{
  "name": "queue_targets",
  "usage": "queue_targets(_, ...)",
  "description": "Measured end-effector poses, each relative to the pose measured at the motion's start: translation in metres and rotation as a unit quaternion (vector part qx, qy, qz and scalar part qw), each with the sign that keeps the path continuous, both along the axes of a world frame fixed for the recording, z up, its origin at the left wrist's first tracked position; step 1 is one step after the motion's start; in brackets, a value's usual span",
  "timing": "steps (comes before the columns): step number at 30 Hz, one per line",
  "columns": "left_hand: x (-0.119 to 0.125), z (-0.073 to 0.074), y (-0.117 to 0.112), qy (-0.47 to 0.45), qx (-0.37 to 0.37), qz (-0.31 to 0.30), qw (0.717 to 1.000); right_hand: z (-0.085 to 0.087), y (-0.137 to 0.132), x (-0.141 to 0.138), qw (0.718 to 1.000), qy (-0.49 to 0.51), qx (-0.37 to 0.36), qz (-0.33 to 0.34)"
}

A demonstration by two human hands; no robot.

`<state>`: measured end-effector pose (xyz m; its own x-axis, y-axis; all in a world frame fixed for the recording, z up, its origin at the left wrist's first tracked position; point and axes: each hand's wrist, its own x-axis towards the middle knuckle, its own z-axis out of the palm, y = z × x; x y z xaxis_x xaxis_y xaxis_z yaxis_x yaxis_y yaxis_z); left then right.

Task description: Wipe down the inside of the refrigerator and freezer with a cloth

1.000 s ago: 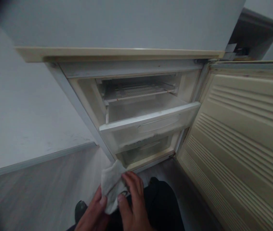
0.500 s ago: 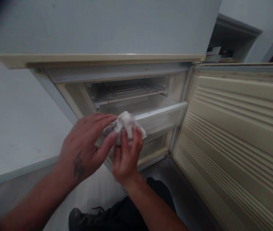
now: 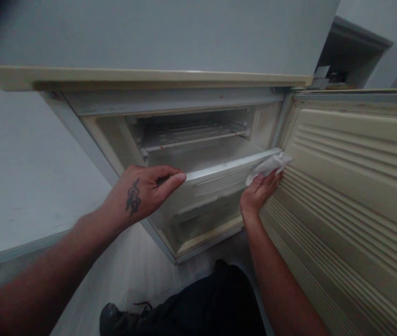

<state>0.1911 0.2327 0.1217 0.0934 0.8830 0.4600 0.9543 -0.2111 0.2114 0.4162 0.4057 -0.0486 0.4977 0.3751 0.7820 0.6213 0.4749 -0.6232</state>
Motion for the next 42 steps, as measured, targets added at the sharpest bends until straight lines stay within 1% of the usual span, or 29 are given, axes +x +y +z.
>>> queue_targets(1, 0.0, 0.0, 0.0, -0.001, 0.001, -0.003, 1.0, 0.002, -0.003, -0.004, 1.0, 0.006, 0.002, 0.0)
queue_targets(3, 0.0, 0.001, 0.0, 0.002, 0.001, -0.002, 1.0, 0.004, -0.025, -0.022, 1.0, -0.013, 0.017, 0.021)
queue_targets(6, 0.0, 0.001, -0.001, 0.015, 0.007, 0.003, 1.0, 0.009, -0.082, -0.064, 0.992, -0.088, 0.038, 0.086)
queue_targets(8, 0.001, 0.001, -0.001, 0.022, 0.015, 0.005, 1.0, 0.013, -0.119, -0.087, 0.982, -0.125, 0.03, 0.139)
queue_targets(10, 0.001, 0.001, -0.001, 0.025, 0.019, 0.007, 0.999, 0.016, -0.144, -0.097, 0.972, -0.15, 0.009, 0.181)
queue_targets(11, 0.001, 0.001, -0.001, 0.026, 0.018, 0.008, 0.999, 0.017, -0.15, -0.095, 0.967, -0.168, 0.002, 0.194)
queue_targets(12, 0.0, 0.0, -0.001, 0.025, 0.015, 0.008, 1.0, 0.017, -0.151, -0.09, 0.961, -0.194, 0.0, 0.198)
queue_targets(14, 0.0, 0.0, -0.001, 0.023, 0.01, 0.003, 1.0, 0.016, -0.14, -0.067, 0.951, -0.253, -0.006, 0.177)
queue_targets(16, -0.001, 0.0, 0.0, 0.023, 0.009, -0.003, 1.0, 0.017, -0.116, -0.036, 0.952, -0.284, -0.023, 0.115)
queue_targets(18, 0.0, -0.001, 0.001, 0.024, 0.012, -0.01, 1.0, 0.02, -0.091, -0.01, 0.956, -0.285, -0.046, 0.049)
queue_targets(20, 0.0, -0.001, 0.002, 0.026, 0.009, -0.012, 1.0, 0.023, -0.079, 0.001, 0.96, -0.273, -0.06, 0.019)
queue_targets(21, 0.001, -0.002, 0.002, 0.027, 0.007, -0.012, 1.0, 0.023, -0.079, -0.001, 0.962, -0.267, -0.062, 0.022)
queue_targets(23, 0.001, -0.002, 0.003, 0.029, 0.009, -0.007, 1.0, 0.024, -0.093, -0.02, 0.964, -0.252, -0.05, 0.062)
queue_targets(27, 0.001, -0.003, 0.004, 0.034, 0.022, -0.004, 0.999, 0.017, -0.141, -0.082, 0.955, -0.223, -0.025, 0.195)
queue_targets(28, 0.001, -0.002, 0.004, 0.036, 0.023, -0.005, 0.999, 0.013, -0.149, -0.094, 0.954, -0.213, -0.022, 0.211)
queue_targets(30, 0.001, -0.002, 0.004, 0.04, 0.023, -0.003, 0.999, 0.003, -0.155, -0.109, 0.955, -0.203, -0.003, 0.215)
queue_targets(32, 0.0, -0.001, 0.003, 0.04, 0.021, -0.003, 0.999, -0.008, -0.145, -0.11, 0.956, -0.216, 0.029, 0.198)
queue_targets(34, -0.001, 0.0, 0.003, 0.04, 0.016, -0.006, 0.999, -0.016, -0.123, -0.101, 0.959, -0.223, 0.051, 0.165)
queue_targets(36, -0.002, 0.001, 0.003, 0.041, 0.008, -0.015, 0.999, -0.018, -0.094, -0.081, 0.968, -0.21, 0.06, 0.121)
queue_targets(38, -0.003, 0.001, 0.002, 0.04, 0.004, -0.022, 0.999, -0.015, -0.062, -0.056, 0.978, -0.184, 0.06, 0.08)
queue_targets(42, -0.003, 0.001, 0.002, 0.045, 0.009, -0.025, 0.999, -0.009, -0.006, -0.006, 0.99, -0.129, 0.056, 0.03)
